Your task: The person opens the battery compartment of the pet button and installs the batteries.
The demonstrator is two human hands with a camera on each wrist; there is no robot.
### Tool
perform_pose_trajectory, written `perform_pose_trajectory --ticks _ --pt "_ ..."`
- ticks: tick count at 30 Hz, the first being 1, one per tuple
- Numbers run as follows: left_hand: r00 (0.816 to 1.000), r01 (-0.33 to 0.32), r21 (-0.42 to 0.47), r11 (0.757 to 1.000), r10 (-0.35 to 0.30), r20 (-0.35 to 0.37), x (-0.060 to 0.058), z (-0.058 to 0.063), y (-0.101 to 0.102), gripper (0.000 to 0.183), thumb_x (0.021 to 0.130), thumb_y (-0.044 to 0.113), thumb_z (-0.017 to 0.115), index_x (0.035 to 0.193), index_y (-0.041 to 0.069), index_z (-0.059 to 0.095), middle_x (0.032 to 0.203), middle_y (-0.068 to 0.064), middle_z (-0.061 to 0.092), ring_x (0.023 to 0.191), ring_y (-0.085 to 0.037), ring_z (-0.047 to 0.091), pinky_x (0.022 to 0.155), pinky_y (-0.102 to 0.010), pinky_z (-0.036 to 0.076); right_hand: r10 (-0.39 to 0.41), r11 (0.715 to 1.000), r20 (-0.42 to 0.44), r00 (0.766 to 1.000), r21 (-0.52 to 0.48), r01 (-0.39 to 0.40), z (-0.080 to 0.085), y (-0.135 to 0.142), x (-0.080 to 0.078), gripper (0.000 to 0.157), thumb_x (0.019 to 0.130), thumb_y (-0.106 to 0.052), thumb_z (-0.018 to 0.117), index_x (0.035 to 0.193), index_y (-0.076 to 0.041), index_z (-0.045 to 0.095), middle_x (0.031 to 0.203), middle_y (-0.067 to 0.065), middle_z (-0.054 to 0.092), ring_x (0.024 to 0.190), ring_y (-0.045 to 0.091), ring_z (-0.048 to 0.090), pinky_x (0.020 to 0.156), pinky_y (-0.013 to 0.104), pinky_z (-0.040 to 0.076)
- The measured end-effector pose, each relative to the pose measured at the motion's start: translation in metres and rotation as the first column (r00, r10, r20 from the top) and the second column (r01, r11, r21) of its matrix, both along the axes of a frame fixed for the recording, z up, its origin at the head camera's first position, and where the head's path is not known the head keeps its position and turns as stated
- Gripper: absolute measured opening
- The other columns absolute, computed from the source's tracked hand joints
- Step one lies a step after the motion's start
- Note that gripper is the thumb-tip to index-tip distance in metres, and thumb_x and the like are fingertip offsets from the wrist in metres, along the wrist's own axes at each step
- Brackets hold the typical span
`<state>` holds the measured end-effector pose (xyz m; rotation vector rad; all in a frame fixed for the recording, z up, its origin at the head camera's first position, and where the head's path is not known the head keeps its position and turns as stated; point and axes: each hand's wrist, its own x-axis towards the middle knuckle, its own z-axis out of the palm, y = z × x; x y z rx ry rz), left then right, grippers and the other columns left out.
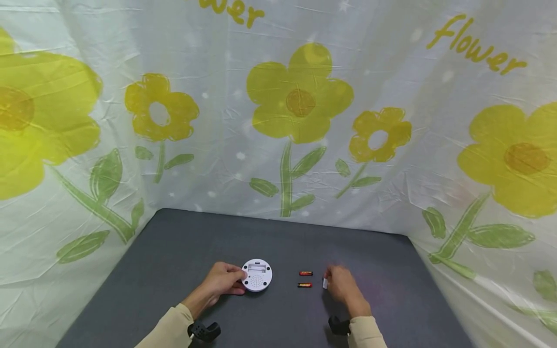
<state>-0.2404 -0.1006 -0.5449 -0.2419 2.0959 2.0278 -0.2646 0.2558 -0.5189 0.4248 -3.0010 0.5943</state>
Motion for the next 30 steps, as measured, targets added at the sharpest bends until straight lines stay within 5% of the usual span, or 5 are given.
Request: perform_pose_trajectory --ticks 16,30 --pt "1.000 0.004 -0.001 1.000 -0.004 -0.008 0.002 0.001 -0.001 0.028 0.095 0.003 0.072 0.118 -0.015 0.070 0.097 -0.018 0.077 0.072 -0.018 0.077 0.066 -0.034 0.071 -0.053 0.998 -0.094 0.994 0.022 0.055 -0.010 0.001 0.004 0.017 0.090 0.008 0.066 0.088 -0.008 0.069 0.087 0.005 0.062 0.080 0.025 0.061 0.070 0.045 0.056" --pt "1.000 0.003 0.000 1.000 -0.003 -0.016 0.004 0.001 -0.001 0.028 0.096 0.002 0.072 0.117 -0.015 0.070 0.097 -0.018 0.078 0.072 -0.018 0.077 0.066 -0.034 0.070 0.003 1.000 -0.180 0.984 0.026 0.002 0.005 -0.014 -0.002 0.012 0.091 0.004 0.080 0.094 -0.006 0.073 0.087 0.006 0.066 0.079 0.020 0.063 0.069 0.043 0.059"
